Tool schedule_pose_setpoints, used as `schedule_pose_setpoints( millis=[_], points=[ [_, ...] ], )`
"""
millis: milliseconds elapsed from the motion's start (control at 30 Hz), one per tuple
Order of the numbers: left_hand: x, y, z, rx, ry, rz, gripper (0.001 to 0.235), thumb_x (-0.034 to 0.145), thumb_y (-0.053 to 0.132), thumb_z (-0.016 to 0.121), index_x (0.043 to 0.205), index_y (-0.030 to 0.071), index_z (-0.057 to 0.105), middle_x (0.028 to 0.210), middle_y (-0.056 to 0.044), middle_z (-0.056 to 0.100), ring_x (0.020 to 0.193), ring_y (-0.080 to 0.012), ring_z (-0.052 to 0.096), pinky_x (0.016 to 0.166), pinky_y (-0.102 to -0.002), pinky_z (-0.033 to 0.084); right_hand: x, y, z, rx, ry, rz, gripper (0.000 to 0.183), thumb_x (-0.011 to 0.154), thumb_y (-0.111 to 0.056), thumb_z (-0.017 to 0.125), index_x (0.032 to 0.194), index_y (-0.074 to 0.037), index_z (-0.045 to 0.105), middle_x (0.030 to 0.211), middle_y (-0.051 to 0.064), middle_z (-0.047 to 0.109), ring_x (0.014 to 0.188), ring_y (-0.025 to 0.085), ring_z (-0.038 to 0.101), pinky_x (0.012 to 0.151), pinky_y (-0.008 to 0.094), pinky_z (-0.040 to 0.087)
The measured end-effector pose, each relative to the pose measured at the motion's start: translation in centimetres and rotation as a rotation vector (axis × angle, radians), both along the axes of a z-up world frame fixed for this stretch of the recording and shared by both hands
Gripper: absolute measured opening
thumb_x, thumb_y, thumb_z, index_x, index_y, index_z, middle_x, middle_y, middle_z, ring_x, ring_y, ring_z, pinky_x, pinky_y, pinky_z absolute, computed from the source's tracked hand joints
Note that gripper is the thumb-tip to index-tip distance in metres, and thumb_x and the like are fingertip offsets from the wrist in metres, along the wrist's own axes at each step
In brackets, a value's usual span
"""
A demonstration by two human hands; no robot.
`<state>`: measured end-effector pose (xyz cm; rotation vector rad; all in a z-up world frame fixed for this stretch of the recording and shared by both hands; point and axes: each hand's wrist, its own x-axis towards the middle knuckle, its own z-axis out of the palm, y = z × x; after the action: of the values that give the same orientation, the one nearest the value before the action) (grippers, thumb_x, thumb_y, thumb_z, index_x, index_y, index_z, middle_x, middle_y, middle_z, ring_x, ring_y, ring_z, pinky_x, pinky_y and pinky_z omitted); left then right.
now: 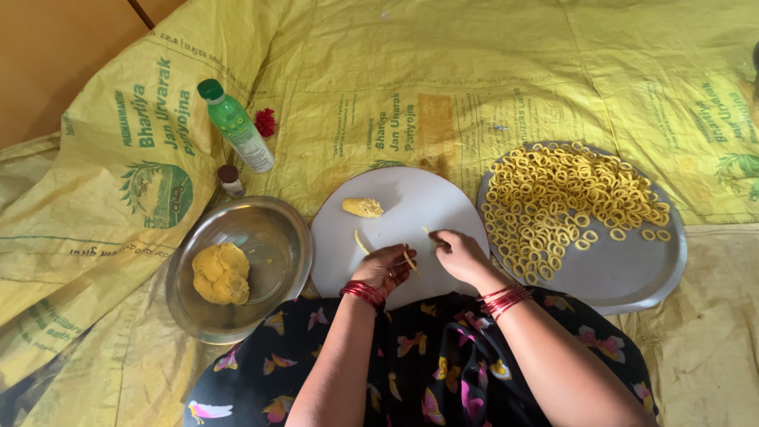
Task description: The person takes small pieces of yellow dough from a metal bowl, rolls them into thin strips on a white plate, and forms them into rings. The finished rings are placed on a large metal tray. The person repeats this process throughout the clip.
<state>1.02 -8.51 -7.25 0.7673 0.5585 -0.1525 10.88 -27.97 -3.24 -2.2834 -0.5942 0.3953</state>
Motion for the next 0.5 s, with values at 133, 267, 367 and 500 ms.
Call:
schedule_pose_setpoints(
  millis=[133, 267, 367, 500],
  points=[
    [0.2, 0.3, -0.5, -0.075, -0.058, 0.11, 0.033, 0.088, 0.019, 0.077, 0.115, 0.004, 0.065, 0.11, -0.012, 0.074, 0.096, -0.023, 0.069, 0.081, -0.036, 0.053, -0.8, 0.4, -0.5, 0.287, 0.772, -0.082, 0.032, 0.097, -0.017, 0.056, 0.124, -0.01, 0.071, 0.107, 0.006, 0.077, 0.091, 0.019, 0.07, 0.077, 0.036, 0.057],
    [0.3, 0.2, -0.3, -0.1, -0.058, 0.156, 0.036, 0.088, 0.02, 0.076, 0.118, 0.004, 0.064, 0.114, -0.013, 0.073, 0.099, -0.0236, 0.068, 0.085, -0.037, 0.052, -1.5, 0.3, -1.0, 0.481, 1.074, -0.148, 0.025, 0.095, -0.015, 0.061, 0.118, -0.007, 0.067, 0.102, 0.005, 0.075, 0.09, 0.021, 0.072, 0.078, 0.037, 0.061],
    [0.0, 0.0, 0.1, -0.143, -0.064, 0.162, 0.034, 0.087, 0.019, 0.076, 0.115, 0.005, 0.064, 0.112, -0.011, 0.072, 0.099, -0.0231, 0.068, 0.086, -0.037, 0.052, -1.2, 0.2, -1.6, 0.534, 1.045, -0.171, 0.022, 0.094, -0.012, 0.066, 0.115, -0.005, 0.068, 0.1, 0.007, 0.073, 0.089, 0.022, 0.072, 0.077, 0.038, 0.06],
    [0.2, -0.2, 0.3, -0.103, 0.02, 0.071, 0.03, 0.086, 0.019, 0.077, 0.111, 0.005, 0.066, 0.108, -0.009, 0.072, 0.094, -0.0246, 0.067, 0.082, -0.037, 0.053, -0.3, 0.2, -2.2, 0.583, 0.927, -0.254, 0.018, 0.094, -0.01, 0.068, 0.111, -0.004, 0.07, 0.099, 0.007, 0.074, 0.088, 0.02, 0.072, 0.077, 0.038, 0.06]
  ],
)
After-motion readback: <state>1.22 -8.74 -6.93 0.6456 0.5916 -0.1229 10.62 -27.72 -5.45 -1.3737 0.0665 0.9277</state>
